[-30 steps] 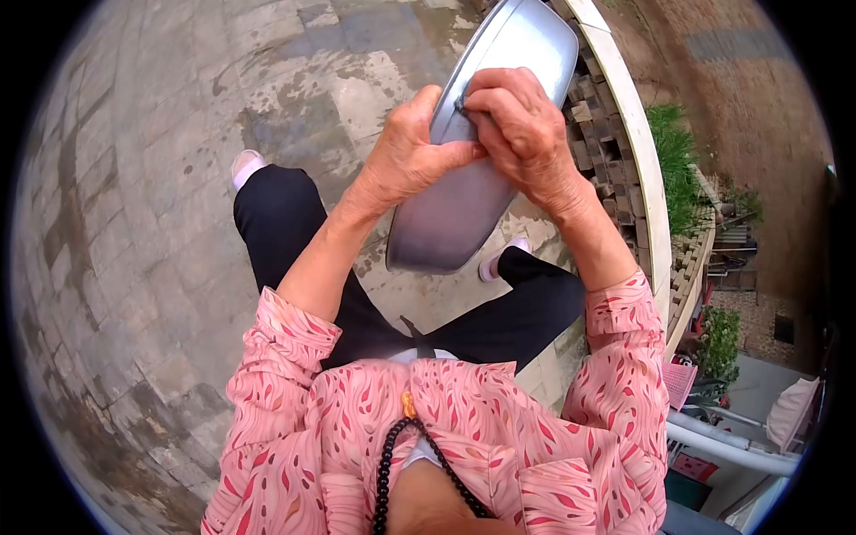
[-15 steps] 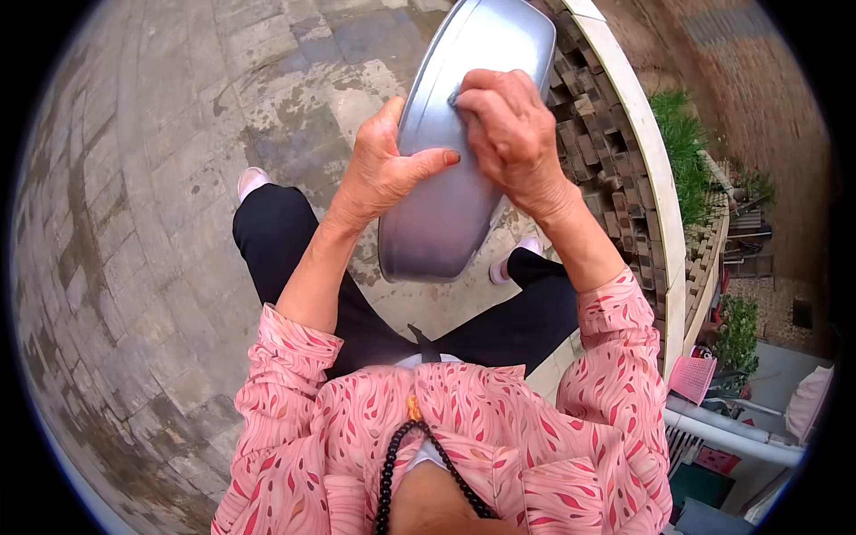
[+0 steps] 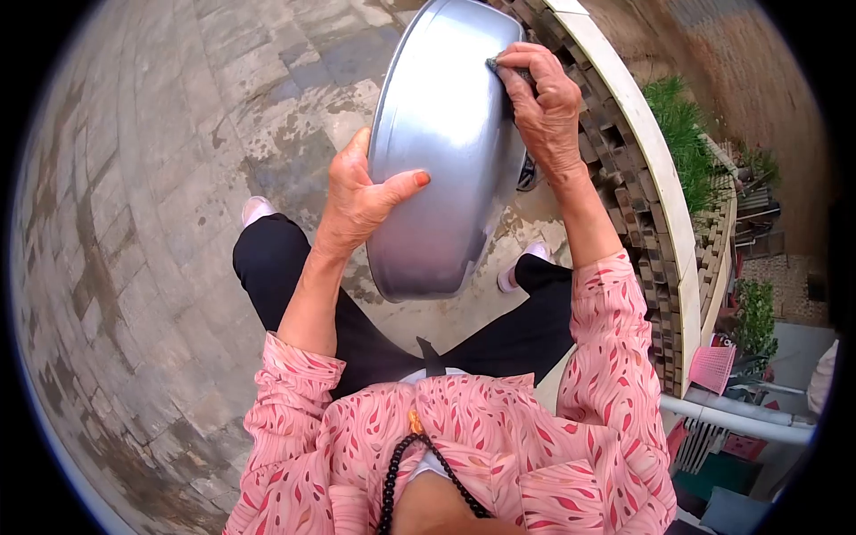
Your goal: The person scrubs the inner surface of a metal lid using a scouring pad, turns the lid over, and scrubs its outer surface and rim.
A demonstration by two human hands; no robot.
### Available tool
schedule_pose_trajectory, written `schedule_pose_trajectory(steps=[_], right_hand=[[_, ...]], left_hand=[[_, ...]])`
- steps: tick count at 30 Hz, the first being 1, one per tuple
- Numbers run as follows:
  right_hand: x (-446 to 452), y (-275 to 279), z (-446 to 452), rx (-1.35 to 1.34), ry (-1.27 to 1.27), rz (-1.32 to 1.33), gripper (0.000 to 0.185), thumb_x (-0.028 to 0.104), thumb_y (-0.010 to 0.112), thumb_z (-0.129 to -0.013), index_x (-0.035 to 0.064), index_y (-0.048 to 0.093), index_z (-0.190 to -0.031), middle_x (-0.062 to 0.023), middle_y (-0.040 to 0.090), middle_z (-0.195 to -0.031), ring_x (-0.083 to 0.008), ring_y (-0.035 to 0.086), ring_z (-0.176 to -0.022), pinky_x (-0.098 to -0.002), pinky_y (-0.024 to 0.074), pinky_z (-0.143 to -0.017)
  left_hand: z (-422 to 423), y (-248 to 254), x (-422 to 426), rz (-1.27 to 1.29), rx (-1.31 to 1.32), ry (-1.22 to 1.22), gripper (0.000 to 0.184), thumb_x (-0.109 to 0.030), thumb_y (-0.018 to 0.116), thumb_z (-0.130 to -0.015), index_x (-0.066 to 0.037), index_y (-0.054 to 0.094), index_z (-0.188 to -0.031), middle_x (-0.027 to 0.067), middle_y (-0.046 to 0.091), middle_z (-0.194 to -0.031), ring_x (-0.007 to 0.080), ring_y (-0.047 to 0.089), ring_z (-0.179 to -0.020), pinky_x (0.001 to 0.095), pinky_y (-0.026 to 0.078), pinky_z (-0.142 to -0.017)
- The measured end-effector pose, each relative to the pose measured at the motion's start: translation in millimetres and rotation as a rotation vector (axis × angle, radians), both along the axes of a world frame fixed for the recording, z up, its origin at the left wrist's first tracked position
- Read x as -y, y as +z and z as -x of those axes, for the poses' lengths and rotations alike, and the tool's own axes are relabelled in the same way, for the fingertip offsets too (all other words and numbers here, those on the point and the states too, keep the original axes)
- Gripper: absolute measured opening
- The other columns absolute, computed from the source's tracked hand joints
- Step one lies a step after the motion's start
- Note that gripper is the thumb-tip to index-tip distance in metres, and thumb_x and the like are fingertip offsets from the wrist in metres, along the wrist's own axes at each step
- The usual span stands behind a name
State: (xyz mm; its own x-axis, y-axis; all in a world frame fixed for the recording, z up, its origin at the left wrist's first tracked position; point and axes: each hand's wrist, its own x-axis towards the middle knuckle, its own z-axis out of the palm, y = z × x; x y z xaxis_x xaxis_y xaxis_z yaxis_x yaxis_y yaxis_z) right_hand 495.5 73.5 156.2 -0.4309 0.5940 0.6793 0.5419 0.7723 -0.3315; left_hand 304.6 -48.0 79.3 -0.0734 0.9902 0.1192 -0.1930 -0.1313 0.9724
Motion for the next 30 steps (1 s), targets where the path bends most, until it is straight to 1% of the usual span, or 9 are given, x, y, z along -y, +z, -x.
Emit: schedule_pose_trajectory(steps=[3, 6, 10, 14, 16, 20, 23, 26, 30], right_hand=[[25.9, -16.3, 5.7, 0.005, 0.047, -0.070, 0.008, 0.000, 0.065, -0.084, 0.0040, 0.063, -0.091, -0.0069, 0.067, -0.099, -0.0212, 0.065, -0.089, -0.0304, 0.0522, -0.078], [42.5, -28.1, 5.5, -0.006, 0.184, -0.055, 0.008, 0.001, 0.066, -0.084, 0.0039, 0.063, -0.091, -0.0076, 0.067, -0.097, -0.0222, 0.065, -0.091, -0.0304, 0.0524, -0.077], [-4.0, -11.5, 6.4, -0.069, 0.025, -0.063, 0.011, -0.002, 0.064, -0.079, 0.0049, 0.063, -0.088, -0.0069, 0.067, -0.096, -0.0253, 0.061, -0.086, -0.0333, 0.0506, -0.075], [63.4, -34.7, 19.6, -0.039, 0.254, -0.080, 0.021, -0.009, 0.063, -0.070, 0.0049, 0.061, -0.085, -0.0036, 0.064, -0.091, -0.0219, 0.057, -0.080, -0.0329, 0.0492, -0.074], [56.7, -34.1, 12.6, -0.022, 0.270, -0.063, 0.019, -0.007, 0.064, -0.072, 0.0056, 0.063, -0.086, -0.0045, 0.065, -0.093, -0.0221, 0.059, -0.082, -0.0318, 0.0497, -0.075], [-22.1, -20.5, 8.0, -0.142, 0.066, -0.050, 0.006, 0.003, 0.065, -0.081, 0.0047, 0.065, -0.087, -0.0048, 0.068, -0.094, -0.0242, 0.063, -0.084, -0.0339, 0.0517, -0.074], [18.4, -33.1, 19.3, -0.173, 0.123, -0.033, 0.011, 0.000, 0.065, -0.080, 0.0060, 0.064, -0.089, -0.0050, 0.067, -0.095, -0.0237, 0.060, -0.082, -0.0329, 0.0500, -0.072], [90.5, -61.9, 20.5, -0.102, 0.259, -0.041, 0.018, -0.005, 0.066, -0.071, 0.0042, 0.061, -0.086, -0.0029, 0.065, -0.095, -0.0214, 0.053, -0.075, -0.0306, 0.0477, -0.068], [79.4, -62.5, 12.5, -0.145, 0.283, -0.065, 0.019, -0.003, 0.066, -0.073, 0.0061, 0.063, -0.089, -0.0032, 0.066, -0.096, -0.0216, 0.055, -0.074, -0.0300, 0.0482, -0.068]], left_hand=[[4.1, 1.4, -2.4, -0.003, 0.046, 0.003, 0.051, -0.016, 0.079, -0.076, 0.005, 0.054, -0.115, 0.0112, 0.066, -0.099, 0.0159, 0.065, -0.085, 0.0283, 0.055, -0.075], [4.8, 2.6, -3.4, 0.030, 0.058, 0.012, 0.053, -0.017, 0.079, -0.076, 0.006, 0.054, -0.117, 0.0115, 0.066, -0.100, 0.0162, 0.065, -0.086, 0.0285, 0.055, -0.075], [2.0, 0.6, -6.2, 0.008, 0.023, -0.001, 0.054, -0.017, 0.079, -0.076, 0.006, 0.053, -0.117, 0.0120, 0.066, -0.101, 0.0165, 0.065, -0.087, 0.0287, 0.055, -0.076], [8.8, -2.7, -2.5, 0.028, 0.064, 0.031, 0.056, -0.018, 0.080, -0.075, 0.006, 0.053, -0.117, 0.0124, 0.066, -0.101, 0.0170, 0.065, -0.087, 0.0290, 0.055, -0.076], [9.7, -2.1, -5.0, 0.038, -0.032, 0.048, 0.056, -0.018, 0.080, -0.075, 0.006, 0.053, -0.117, 0.0126, 0.066, -0.101, 0.0171, 0.065, -0.086, 0.0290, 0.054, -0.077], [4.8, 2.5, -5.5, 0.045, 0.036, 0.025, 0.055, -0.018, 0.080, -0.074, 0.005, 0.053, -0.117, 0.0126, 0.065, -0.101, 0.0170, 0.064, -0.087, 0.0287, 0.054, -0.077], [9.8, -3.8, -5.0, 0.038, 0.058, 0.059, 0.053, -0.016, 0.080, -0.074, 0.005, 0.054, -0.115, 0.0118, 0.066, -0.099, 0.0164, 0.064, -0.085, 0.0286, 0.054, -0.076], [17.0, -8.9, -4.7, 0.041, 0.107, 0.078, 0.048, -0.014, 0.080, -0.075, 0.005, 0.056, -0.112, 0.0109, 0.067, -0.095, 0.0158, 0.064, -0.083, 0.0287, 0.054, -0.074], [14.0, -8.3, -7.0, 0.040, 0.134, 0.067, 0.048, -0.013, 0.080, -0.075, 0.005, 0.055, -0.112, 0.0124, 0.066, -0.098, 0.0163, 0.064, -0.085, 0.0296, 0.055, -0.075]])
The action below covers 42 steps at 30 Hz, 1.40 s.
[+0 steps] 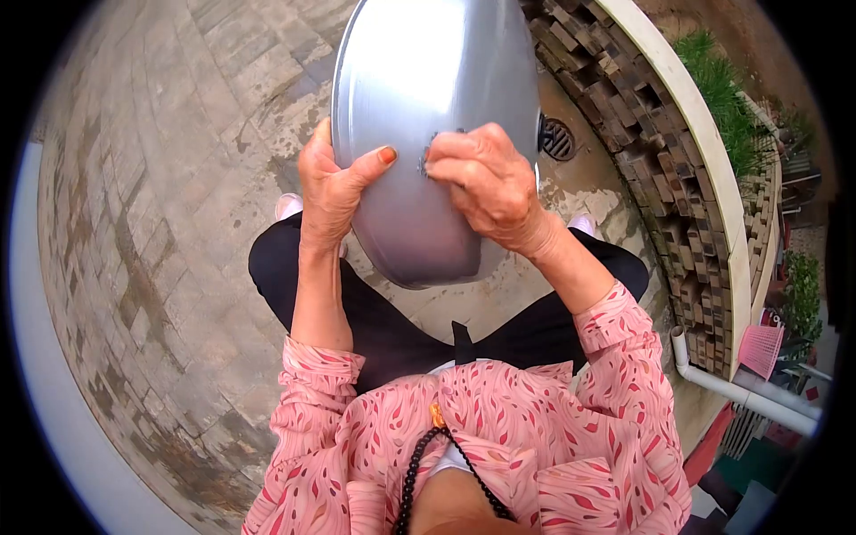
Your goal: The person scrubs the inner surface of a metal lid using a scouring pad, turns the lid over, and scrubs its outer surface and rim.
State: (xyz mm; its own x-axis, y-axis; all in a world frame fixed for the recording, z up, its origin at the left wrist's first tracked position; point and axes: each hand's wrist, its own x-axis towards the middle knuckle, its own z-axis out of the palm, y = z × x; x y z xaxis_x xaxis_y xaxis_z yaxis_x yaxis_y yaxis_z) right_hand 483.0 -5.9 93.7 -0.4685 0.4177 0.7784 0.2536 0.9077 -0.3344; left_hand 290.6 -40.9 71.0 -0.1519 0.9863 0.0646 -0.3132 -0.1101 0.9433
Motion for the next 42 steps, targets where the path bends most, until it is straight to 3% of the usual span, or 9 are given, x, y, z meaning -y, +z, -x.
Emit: schedule_pose_trajectory(steps=[4, 7, 12, 18, 21, 26, 31, 36, 42], right_hand=[[-85.3, 25.2, -1.3, -0.218, -0.134, 0.256, 0.008, 0.003, 0.066, -0.082, 0.0053, 0.066, -0.090, -0.0042, 0.069, -0.097, -0.0243, 0.063, -0.087, -0.0329, 0.0512, -0.076], [-48.7, 3.6, 6.6, -0.224, -0.085, 0.191, 0.015, 0.000, 0.068, -0.080, 0.0075, 0.065, -0.092, -0.0041, 0.068, -0.098, -0.0237, 0.062, -0.087, -0.0316, 0.0511, -0.074], [-15.9, 11.7, 6.6, -0.016, 0.002, 0.017, 0.022, -0.007, 0.067, -0.071, 0.0061, 0.063, -0.088, -0.0049, 0.067, -0.094, -0.0217, 0.057, -0.077, -0.0309, 0.0495, -0.070], [-109.4, 59.1, 26.0, 0.329, -0.275, -0.126, 0.005, -0.001, 0.059, -0.079, 0.0037, 0.060, -0.081, -0.0072, 0.065, -0.087, -0.0261, 0.058, -0.080, -0.0346, 0.0506, -0.073], [-50.8, 55.3, 32.7, 0.341, 0.015, -0.106, 0.006, -0.001, 0.059, -0.081, 0.0040, 0.059, -0.085, -0.0067, 0.065, -0.089, -0.0263, 0.059, -0.081, -0.0347, 0.0507, -0.075], [-126.0, 73.6, 15.6, 0.368, -0.222, 0.000, 0.009, -0.003, 0.062, -0.078, 0.0041, 0.063, -0.085, -0.0066, 0.066, -0.092, -0.0271, 0.061, -0.087, -0.0366, 0.0503, -0.078], [-59.0, 66.3, 36.3, 0.441, 0.068, -0.001, 0.013, -0.004, 0.062, -0.077, 0.0046, 0.061, -0.087, -0.0043, 0.065, -0.095, -0.0251, 0.058, -0.083, -0.0350, 0.0503, -0.078], [-124.3, 69.6, 31.0, 0.385, -0.155, -0.100, 0.014, -0.005, 0.063, -0.075, 0.0033, 0.062, -0.087, -0.0066, 0.067, -0.095, -0.0281, 0.060, -0.087, -0.0358, 0.0506, -0.079], [-89.9, 72.1, 40.7, 0.379, 0.029, -0.011, 0.010, 0.000, 0.064, -0.078, 0.0048, 0.063, -0.086, -0.0055, 0.067, -0.093, -0.0270, 0.060, -0.084, -0.0357, 0.0508, -0.078]], left_hand=[[-10.9, 7.7, 2.8, -0.013, -0.004, 0.007, 0.050, -0.014, 0.080, -0.074, 0.005, 0.055, -0.113, 0.0132, 0.066, -0.099, 0.0173, 0.065, -0.085, 0.0297, 0.055, -0.076], [-1.7, -0.2, 1.8, 0.015, 0.027, 0.039, 0.051, -0.014, 0.080, -0.074, 0.005, 0.054, -0.114, 0.0128, 0.066, -0.099, 0.0180, 0.065, -0.085, 0.0297, 0.055, -0.077], [-1.9, 3.4, 1.6, 0.019, -0.016, 0.033, 0.052, -0.014, 0.080, -0.074, 0.005, 0.055, -0.115, 0.0122, 0.066, -0.099, 0.0169, 0.065, -0.085, 0.0291, 0.055, -0.076], [-15.6, 11.4, 2.0, -0.009, -0.085, -0.033, 0.051, -0.013, 0.081, -0.073, 0.006, 0.055, -0.112, 0.0108, 0.067, -0.094, 0.0150, 0.065, -0.083, 0.0289, 0.055, -0.074], [-12.2, 6.9, -0.5, -0.020, -0.041, -0.035, 0.048, -0.015, 0.081, -0.073, 0.006, 0.055, -0.108, 0.0106, 0.067, -0.092, 0.0147, 0.065, -0.083, 0.0292, 0.055, -0.073], [-11.7, 3.0, -6.0, -0.097, -0.292, -0.037, 0.044, -0.016, 0.080, -0.073, 0.005, 0.054, -0.101, 0.0105, 0.066, -0.089, 0.0138, 0.064, -0.080, 0.0290, 0.054, -0.070], [-8.8, 14.8, -2.8, -0.043, -0.082, -0.043, 0.046, -0.018, 0.079, -0.073, 0.006, 0.054, -0.103, 0.0103, 0.065, -0.089, 0.0139, 0.062, -0.078, 0.0282, 0.053, -0.069], [-13.7, 4.5, -3.5, -0.109, -0.084, -0.054, 0.045, -0.018, 0.079, -0.073, 0.005, 0.054, -0.102, 0.0107, 0.065, -0.089, 0.0134, 0.062, -0.079, 0.0282, 0.053, -0.068], [-9.7, 3.0, -7.9, -0.068, -0.115, -0.031, 0.045, -0.020, 0.081, -0.072, 0.004, 0.054, -0.099, 0.0105, 0.065, -0.088, 0.0134, 0.062, -0.079, 0.0277, 0.053, -0.068]])
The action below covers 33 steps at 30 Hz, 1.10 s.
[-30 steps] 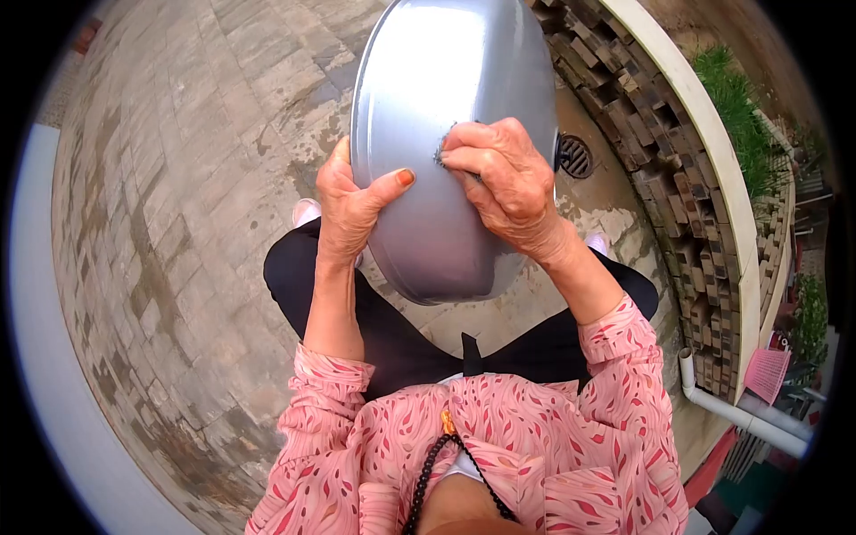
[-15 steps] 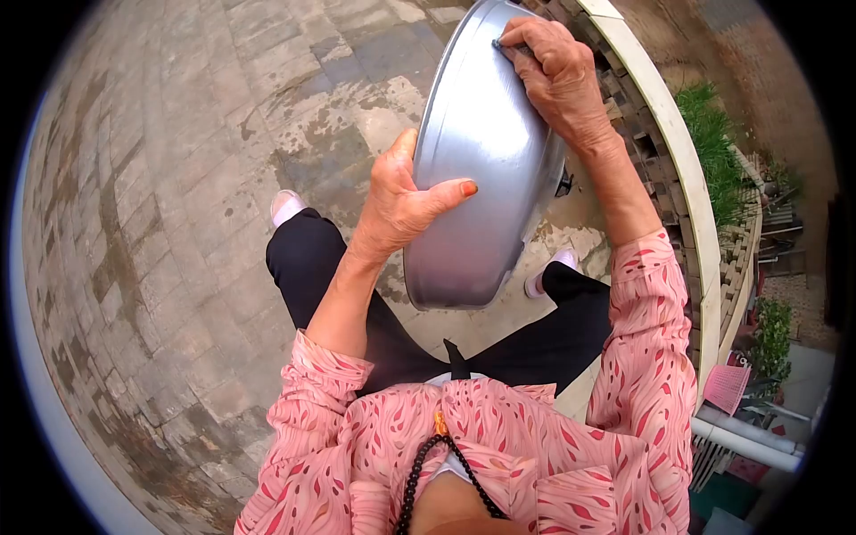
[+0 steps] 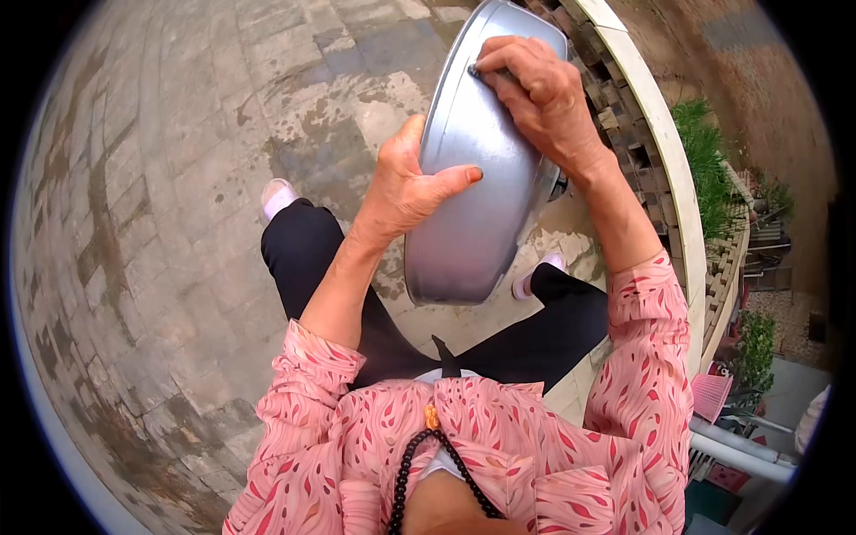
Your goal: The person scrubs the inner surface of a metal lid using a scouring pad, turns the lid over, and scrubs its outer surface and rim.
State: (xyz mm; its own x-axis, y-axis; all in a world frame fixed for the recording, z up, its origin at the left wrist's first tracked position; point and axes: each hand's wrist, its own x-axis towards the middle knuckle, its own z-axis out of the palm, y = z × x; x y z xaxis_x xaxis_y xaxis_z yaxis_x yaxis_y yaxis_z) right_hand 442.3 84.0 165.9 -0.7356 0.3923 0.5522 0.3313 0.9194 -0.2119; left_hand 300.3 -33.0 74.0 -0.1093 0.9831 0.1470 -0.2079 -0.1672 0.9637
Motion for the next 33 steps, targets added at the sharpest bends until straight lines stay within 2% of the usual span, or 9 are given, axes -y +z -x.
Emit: schedule_pose_trajectory(steps=[2, 7, 13, 16, 20, 24, 28, 31, 33], right_hand=[[-38.8, -3.8, -13.8, 0.015, -0.231, -0.030, 0.008, 0.000, 0.062, -0.080, 0.0049, 0.064, -0.087, -0.0071, 0.066, -0.092, -0.0288, 0.060, -0.086, -0.0374, 0.0497, -0.079], [60.0, -29.7, -2.7, 0.010, 0.031, -0.084, 0.012, 0.002, 0.063, -0.074, 0.0066, 0.058, -0.084, -0.0015, 0.063, -0.096, -0.0206, 0.055, -0.079, -0.0332, 0.0484, -0.074], [59.0, -35.8, -15.4, -0.076, -0.015, -0.182, 0.011, 0.005, 0.062, -0.074, 0.0068, 0.058, -0.085, -0.0002, 0.062, -0.095, -0.0185, 0.054, -0.078, -0.0314, 0.0466, -0.071], [58.2, -46.1, -6.2, -0.101, -0.071, -0.248, 0.007, 0.007, 0.061, -0.075, 0.0068, 0.057, -0.081, -0.0013, 0.062, -0.095, -0.0185, 0.055, -0.081, -0.0320, 0.0465, -0.071], [59.2, -58.1, 10.8, -0.076, -0.127, -0.249, 0.009, 0.005, 0.060, -0.075, 0.0060, 0.057, -0.083, -0.0021, 0.062, -0.098, -0.0184, 0.055, -0.080, -0.0308, 0.0458, -0.069], [53.1, -54.7, 13.8, -0.140, -0.196, -0.259, 0.006, 0.003, 0.059, -0.075, 0.0063, 0.056, -0.079, -0.0029, 0.062, -0.099, -0.0190, 0.055, -0.083, -0.0317, 0.0467, -0.070], [28.7, -39.7, -1.4, -0.241, -0.245, -0.291, 0.006, 0.002, 0.060, -0.075, 0.0058, 0.058, -0.079, -0.0042, 0.062, -0.095, -0.0212, 0.055, -0.082, -0.0331, 0.0481, -0.071], [14.6, -20.1, -26.8, -0.288, -0.312, -0.274, 0.011, 0.000, 0.061, -0.076, 0.0059, 0.060, -0.084, -0.0034, 0.064, -0.094, -0.0218, 0.056, -0.083, -0.0324, 0.0487, -0.073], [8.7, -14.6, -38.8, -0.306, -0.330, -0.254, 0.014, -0.001, 0.063, -0.074, 0.0066, 0.060, -0.085, -0.0027, 0.064, -0.094, -0.0215, 0.057, -0.084, -0.0324, 0.0485, -0.074]], left_hand=[[0.4, 1.6, 0.5, -0.016, -0.014, -0.007, 0.044, -0.016, 0.080, -0.073, 0.005, 0.055, -0.103, 0.0107, 0.066, -0.090, 0.0125, 0.062, -0.080, 0.0283, 0.054, -0.069], [12.0, -2.4, 0.5, -0.007, 0.087, 0.004, 0.042, -0.010, 0.076, -0.077, 0.006, 0.056, -0.110, 0.0098, 0.066, -0.094, 0.0127, 0.063, -0.082, 0.0280, 0.054, -0.071], [14.6, 3.6, 14.8, 0.012, 0.416, -0.081, 0.043, -0.026, 0.067, -0.089, 0.005, 0.056, -0.116, 0.0113, 0.065, -0.109, 0.0140, 0.063, -0.096, 0.0273, 0.051, -0.082], [18.0, -19.6, 20.8, 0.176, 0.538, -0.134, 0.048, -0.037, 0.058, -0.096, 0.005, 0.055, -0.118, 0.0127, 0.063, -0.113, 0.0144, 0.062, -0.099, 0.0267, 0.050, -0.084], [17.7, -32.8, 25.1, 0.246, 0.247, 0.061, 0.046, -0.043, 0.054, -0.097, 0.002, 0.057, -0.108, 0.0051, 0.062, -0.095, 0.0090, 0.058, -0.081, 0.0238, 0.049, -0.071], [14.0, -13.3, 4.4, 0.166, 0.213, 0.178, 0.040, -0.040, 0.057, -0.097, 0.000, 0.058, -0.098, 0.0017, 0.059, -0.084, 0.0065, 0.053, -0.070, 0.0223, 0.046, -0.060], [23.9, 19.4, -27.7, 0.038, 0.236, -0.088, 0.036, -0.026, 0.060, -0.096, 0.004, 0.058, -0.114, 0.0090, 0.066, -0.099, 0.0110, 0.063, -0.082, 0.0214, 0.052, -0.069], [-1.8, 52.4, -30.9, -0.001, 0.505, -0.132, 0.041, -0.022, 0.061, -0.095, 0.006, 0.052, -0.125, 0.0132, 0.066, -0.110, 0.0145, 0.066, -0.089, 0.0231, 0.054, -0.075], [-14.2, 32.4, -7.6, 0.141, 0.460, -0.087, 0.043, -0.022, 0.061, -0.095, 0.006, 0.050, -0.125, 0.0132, 0.065, -0.109, 0.0146, 0.065, -0.089, 0.0239, 0.054, -0.076]])
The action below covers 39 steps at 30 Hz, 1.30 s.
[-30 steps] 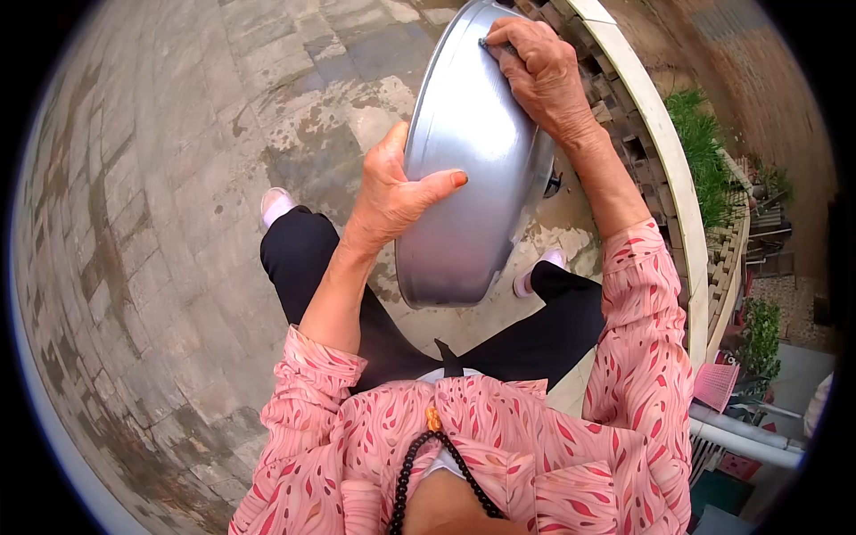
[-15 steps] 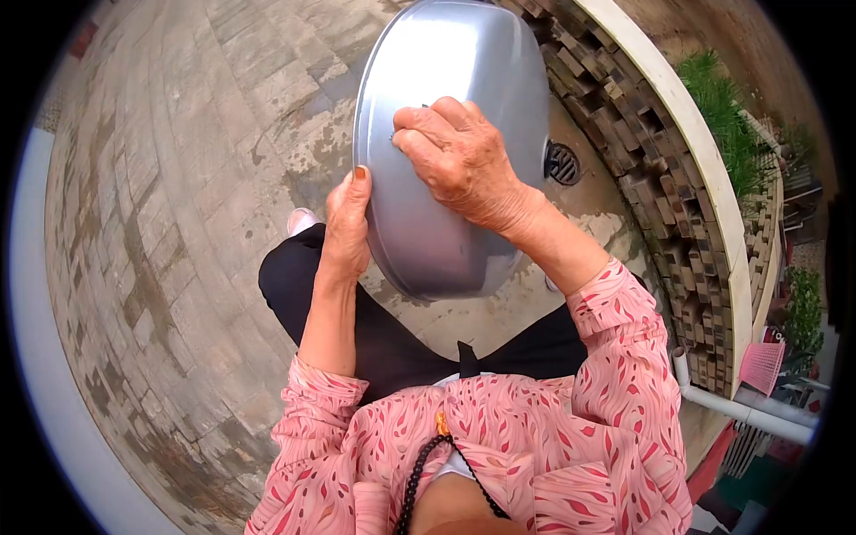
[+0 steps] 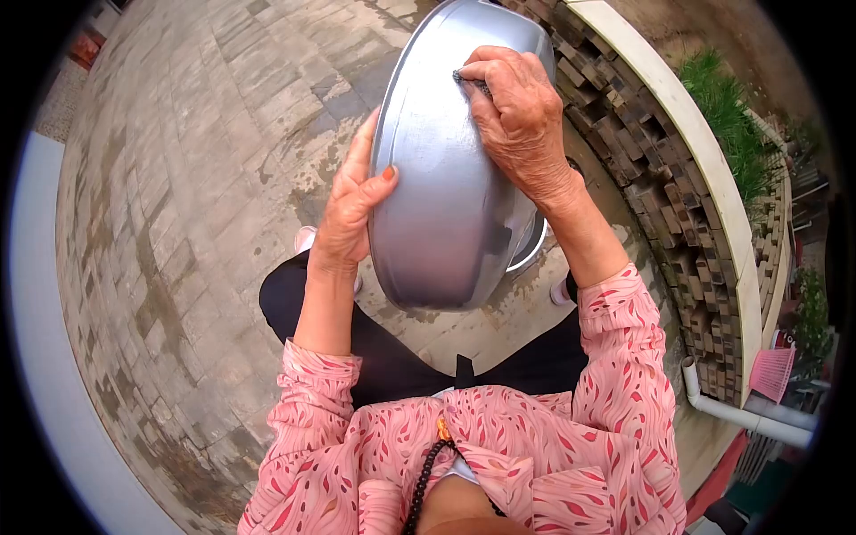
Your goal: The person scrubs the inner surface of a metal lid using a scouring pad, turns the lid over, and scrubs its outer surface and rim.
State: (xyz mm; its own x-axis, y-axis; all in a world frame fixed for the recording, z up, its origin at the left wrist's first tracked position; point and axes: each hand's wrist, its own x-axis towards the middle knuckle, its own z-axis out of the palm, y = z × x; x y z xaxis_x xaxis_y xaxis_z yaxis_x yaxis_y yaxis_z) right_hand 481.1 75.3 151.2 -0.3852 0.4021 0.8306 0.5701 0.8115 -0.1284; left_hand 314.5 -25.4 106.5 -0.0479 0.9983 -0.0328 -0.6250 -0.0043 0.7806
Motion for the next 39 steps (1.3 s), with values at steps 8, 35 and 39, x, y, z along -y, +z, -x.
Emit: schedule_pose_trajectory(steps=[8, 35, 39], right_hand=[[25.6, 1.4, -13.5, 0.145, 0.155, 0.138, 0.008, 0.002, 0.064, -0.079, 0.0069, 0.063, -0.085, -0.0030, 0.065, -0.093, -0.0216, 0.059, -0.082, -0.0320, 0.0498, -0.073], [33.6, 10.3, 30.9, 0.350, 0.300, 0.292, 0.012, -0.005, 0.062, -0.076, 0.0036, 0.056, -0.082, -0.0072, 0.058, -0.089, -0.0276, 0.059, -0.090, -0.0370, 0.0484, -0.076], [-15.5, 30.4, 23.4, 0.283, 0.168, 0.377, 0.008, -0.001, 0.065, -0.079, 0.0025, 0.060, -0.084, -0.0094, 0.058, -0.089, -0.0282, 0.060, -0.085, -0.0371, 0.0484, -0.075]], left_hand=[[8.9, -21.0, 13.7, -0.062, -0.312, -0.035, 0.045, -0.027, 0.067, -0.091, 0.006, 0.054, -0.118, 0.0107, 0.065, -0.101, 0.0129, 0.063, -0.086, 0.0257, 0.052, -0.076], [7.6, -25.1, 6.8, -0.208, -0.389, 0.067, 0.019, -0.013, 0.062, -0.091, 0.004, 0.057, -0.097, 0.0035, 0.060, -0.077, 0.0092, 0.055, -0.069, 0.0256, 0.047, -0.061], [5.4, -26.5, 8.0, -0.245, -0.503, 0.058, 0.023, -0.017, 0.064, -0.091, 0.005, 0.057, -0.097, 0.0039, 0.062, -0.077, 0.0083, 0.056, -0.068, 0.0245, 0.047, -0.059]])
